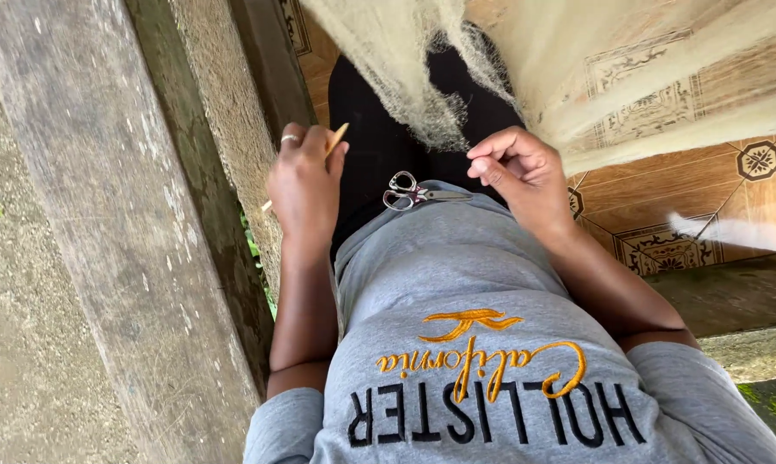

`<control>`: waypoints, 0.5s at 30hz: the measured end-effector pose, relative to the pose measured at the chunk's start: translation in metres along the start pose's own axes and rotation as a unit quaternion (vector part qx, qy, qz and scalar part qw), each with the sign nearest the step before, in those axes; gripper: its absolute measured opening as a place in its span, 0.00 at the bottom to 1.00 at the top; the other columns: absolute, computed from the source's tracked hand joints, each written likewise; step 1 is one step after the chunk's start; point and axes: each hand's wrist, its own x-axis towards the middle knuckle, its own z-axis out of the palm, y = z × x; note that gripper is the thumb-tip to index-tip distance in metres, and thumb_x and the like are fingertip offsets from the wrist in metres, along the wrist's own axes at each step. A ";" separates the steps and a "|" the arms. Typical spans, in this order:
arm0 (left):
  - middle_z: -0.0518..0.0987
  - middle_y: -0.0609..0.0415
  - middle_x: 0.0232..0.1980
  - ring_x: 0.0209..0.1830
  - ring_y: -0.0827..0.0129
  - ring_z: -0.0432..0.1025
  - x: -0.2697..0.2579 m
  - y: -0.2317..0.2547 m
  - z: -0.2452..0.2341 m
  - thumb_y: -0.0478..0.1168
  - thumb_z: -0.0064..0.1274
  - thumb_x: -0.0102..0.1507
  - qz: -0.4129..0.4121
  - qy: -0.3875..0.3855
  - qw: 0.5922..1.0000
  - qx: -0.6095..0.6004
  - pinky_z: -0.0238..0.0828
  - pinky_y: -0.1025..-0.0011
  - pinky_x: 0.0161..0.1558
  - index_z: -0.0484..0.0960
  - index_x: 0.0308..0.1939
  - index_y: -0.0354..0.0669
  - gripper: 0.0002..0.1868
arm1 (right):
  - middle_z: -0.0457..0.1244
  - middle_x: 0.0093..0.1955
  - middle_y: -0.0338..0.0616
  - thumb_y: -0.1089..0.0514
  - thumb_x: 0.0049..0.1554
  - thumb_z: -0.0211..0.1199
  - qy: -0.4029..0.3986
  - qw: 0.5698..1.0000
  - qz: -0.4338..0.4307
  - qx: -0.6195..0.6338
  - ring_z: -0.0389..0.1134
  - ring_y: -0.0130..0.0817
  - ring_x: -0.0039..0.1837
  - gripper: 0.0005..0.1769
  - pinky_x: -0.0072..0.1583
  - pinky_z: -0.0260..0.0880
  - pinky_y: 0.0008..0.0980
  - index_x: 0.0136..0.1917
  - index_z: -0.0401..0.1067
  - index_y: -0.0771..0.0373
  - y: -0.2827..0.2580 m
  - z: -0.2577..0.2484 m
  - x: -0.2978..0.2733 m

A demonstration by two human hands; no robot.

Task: Repairing a fishing net using a netting needle and scissors

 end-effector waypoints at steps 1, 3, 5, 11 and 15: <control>0.76 0.51 0.38 0.27 0.48 0.77 -0.003 0.003 0.011 0.44 0.64 0.62 -0.006 -0.002 1.000 0.001 0.77 0.52 0.30 0.83 0.39 0.48 0.08 | 0.67 0.38 0.54 0.71 0.61 0.66 -0.005 1.000 0.004 0.001 0.66 0.26 0.39 0.06 0.46 0.69 0.22 0.53 0.74 0.75 -0.001 0.001 0.000; 0.77 0.67 0.30 0.25 0.68 0.79 -0.005 0.012 0.033 0.48 0.66 0.56 0.141 -0.102 0.977 0.124 0.78 0.66 0.25 0.84 0.30 0.62 0.05 | 0.67 0.38 0.53 0.72 0.62 0.64 -0.003 1.000 0.004 -0.010 0.65 0.26 0.40 0.06 0.47 0.68 0.22 0.53 0.73 0.75 -0.005 0.000 0.002; 0.79 0.62 0.32 0.27 0.63 0.80 -0.012 0.013 0.071 0.44 0.67 0.56 0.169 -0.168 0.969 0.071 0.78 0.64 0.28 0.85 0.33 0.57 0.05 | 0.67 0.38 0.54 0.72 0.62 0.64 -0.008 1.000 0.000 -0.015 0.65 0.26 0.40 0.06 0.46 0.69 0.22 0.54 0.73 0.76 -0.006 0.001 0.003; 0.83 0.51 0.43 0.36 0.55 0.82 -0.026 -0.003 0.148 0.43 0.72 0.53 0.222 -0.234 0.945 0.045 0.81 0.59 0.34 0.80 0.49 0.50 0.23 | 0.67 0.38 0.53 0.72 0.61 0.65 0.010 1.000 -0.019 -0.006 0.65 0.25 0.40 0.06 0.45 0.70 0.22 0.52 0.74 0.76 -0.005 0.002 0.003; 0.82 0.49 0.47 0.40 0.50 0.82 -0.024 0.003 0.124 0.44 0.71 0.53 0.212 -0.273 0.938 0.019 0.81 0.54 0.39 0.75 0.53 0.47 0.28 | 0.67 0.38 0.53 0.71 0.61 0.66 0.015 1.000 -0.013 -0.002 0.65 0.24 0.41 0.06 0.45 0.70 0.23 0.51 0.74 0.75 -0.003 0.002 0.000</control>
